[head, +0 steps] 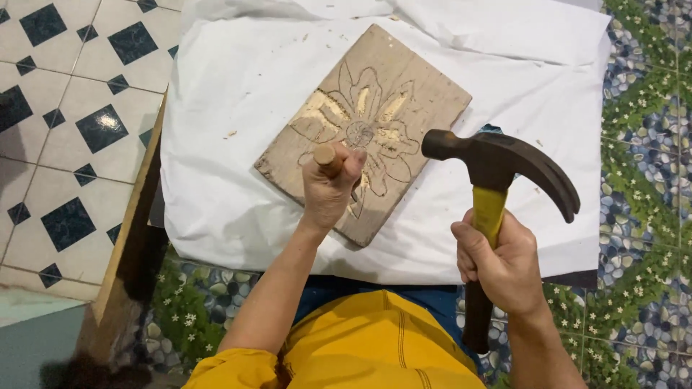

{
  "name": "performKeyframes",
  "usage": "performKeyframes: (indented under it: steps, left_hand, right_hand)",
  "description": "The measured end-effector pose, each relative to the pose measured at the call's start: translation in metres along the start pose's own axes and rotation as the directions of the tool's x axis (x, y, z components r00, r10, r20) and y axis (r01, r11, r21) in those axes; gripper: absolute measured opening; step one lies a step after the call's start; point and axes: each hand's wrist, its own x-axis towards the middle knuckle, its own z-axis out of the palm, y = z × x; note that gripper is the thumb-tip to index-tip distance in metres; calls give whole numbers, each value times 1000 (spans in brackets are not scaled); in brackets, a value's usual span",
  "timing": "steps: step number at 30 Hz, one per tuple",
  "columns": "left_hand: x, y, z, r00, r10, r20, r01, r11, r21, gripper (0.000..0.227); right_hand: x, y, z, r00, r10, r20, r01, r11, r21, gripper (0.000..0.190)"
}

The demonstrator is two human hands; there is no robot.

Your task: The person carves a floral design into a wooden block using a hammer and a chisel.

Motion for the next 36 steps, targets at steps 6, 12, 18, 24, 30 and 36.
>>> performKeyframes:
  steps: [6,12,18,24,30,36]
  left_hand:
    - [2,-2,7,999,29,15,-29,1000,-4,39]
    - [2,4,11,999,20,28,-20,1000,16,37]
    - [0,6,14,999,27,38,-29,999,43,37]
    - [-3,2,21,999,19,45,-22,998,66,34]
    - [-4,10,21,998,-17,58,18,1000,-26,33]
    - [-2,10,15,981,-6,196,-14,995,101,32]
  right_hand:
    - [1,-4,5,1000,6,-1,-6,1000,1,15]
    - [1,0,3,999,35,11,-35,999,-12,16]
    - [3,0,4,1000,17,25,-16,999,-42,16]
    - [11,-11,7,997,-38,73,48,988,-145,17]
    - [24,-26,13,979,-193,69,204,948,-243,17]
    - [19,-77,15,972,-223,72,234,934,-270,11]
